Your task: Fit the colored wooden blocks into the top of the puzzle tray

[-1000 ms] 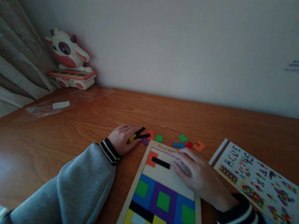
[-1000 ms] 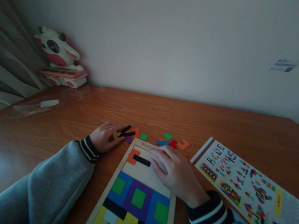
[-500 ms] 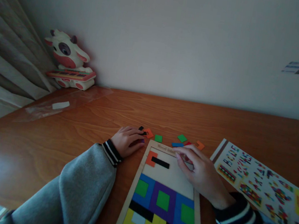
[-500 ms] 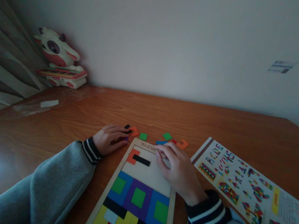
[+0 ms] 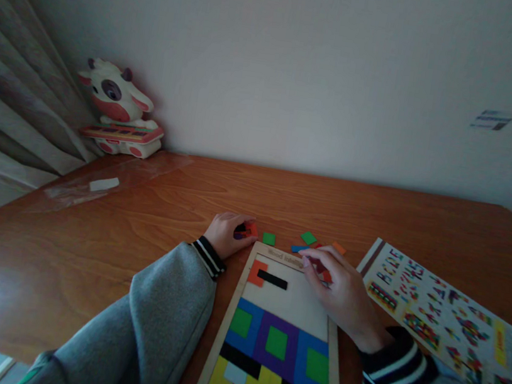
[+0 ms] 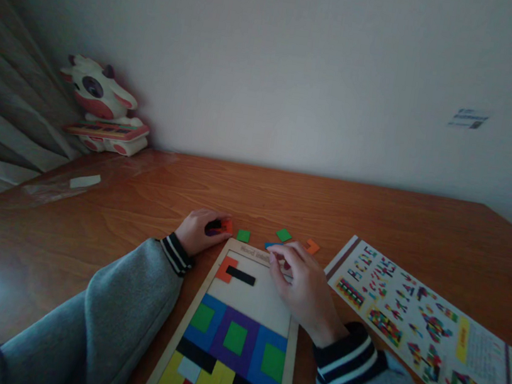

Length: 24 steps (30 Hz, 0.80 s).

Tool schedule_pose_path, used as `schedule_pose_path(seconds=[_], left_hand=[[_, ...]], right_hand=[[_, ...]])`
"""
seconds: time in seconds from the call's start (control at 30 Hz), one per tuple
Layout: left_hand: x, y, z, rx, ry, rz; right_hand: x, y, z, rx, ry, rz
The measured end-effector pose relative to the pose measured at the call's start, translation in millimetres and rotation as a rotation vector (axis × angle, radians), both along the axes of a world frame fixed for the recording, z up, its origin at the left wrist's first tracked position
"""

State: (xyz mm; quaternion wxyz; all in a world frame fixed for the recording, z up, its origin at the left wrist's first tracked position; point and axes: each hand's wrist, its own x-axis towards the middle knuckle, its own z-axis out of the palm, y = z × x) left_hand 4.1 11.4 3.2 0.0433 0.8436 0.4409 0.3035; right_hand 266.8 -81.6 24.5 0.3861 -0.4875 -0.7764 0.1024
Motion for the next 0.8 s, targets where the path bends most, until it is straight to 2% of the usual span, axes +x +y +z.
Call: schedule_pose_path(seconds=[0.1,0.2,0.27,0.33,0.37,0.47,0.6,0.7,0.8], left_hand=[[-2.3,-2.4,4.4,0.015,-0.057,-0.023],[1.0,-10.9,11.6,0.134,-0.147,-0.112],[7.8,-20.3,15.9,0.208,-0.203,-0.282],[17.4,-31.3,19.0,0.217,-0.219,-0.476],[22.5,-36.8,20.0,0.229,-0.239,-0.532],[33.8,-48.4,21.8,0.200,-0.257,-0.575],[33.8,-48.7,22.3,0.181,-0.193,-0.580],[29.8,-44.9,20.8,0.174,-0.153,-0.632],[29.0,-44.1,18.3,0.183,-0.130,-0.701]], right_hand=[[0.1,-0.6,0.6,-0.021,0.007,0.011],[-1.2,-1.8,1.6,-0.057,0.055,0.022],[-4.7,-3.4,2.0,-0.143,0.133,0.052],[-10.8,-5.1,1.2,-0.284,0.268,0.120],[-14.3,-5.9,0.3,-0.361,0.342,0.161],[-21.7,-6.2,-2.6,-0.510,0.482,0.253],[-8.4,-3.1,2.1,-0.582,0.498,0.222],[17.1,-2.0,9.7,-0.709,0.402,0.204],[37.3,-3.4,13.0,-0.727,0.237,0.205]])
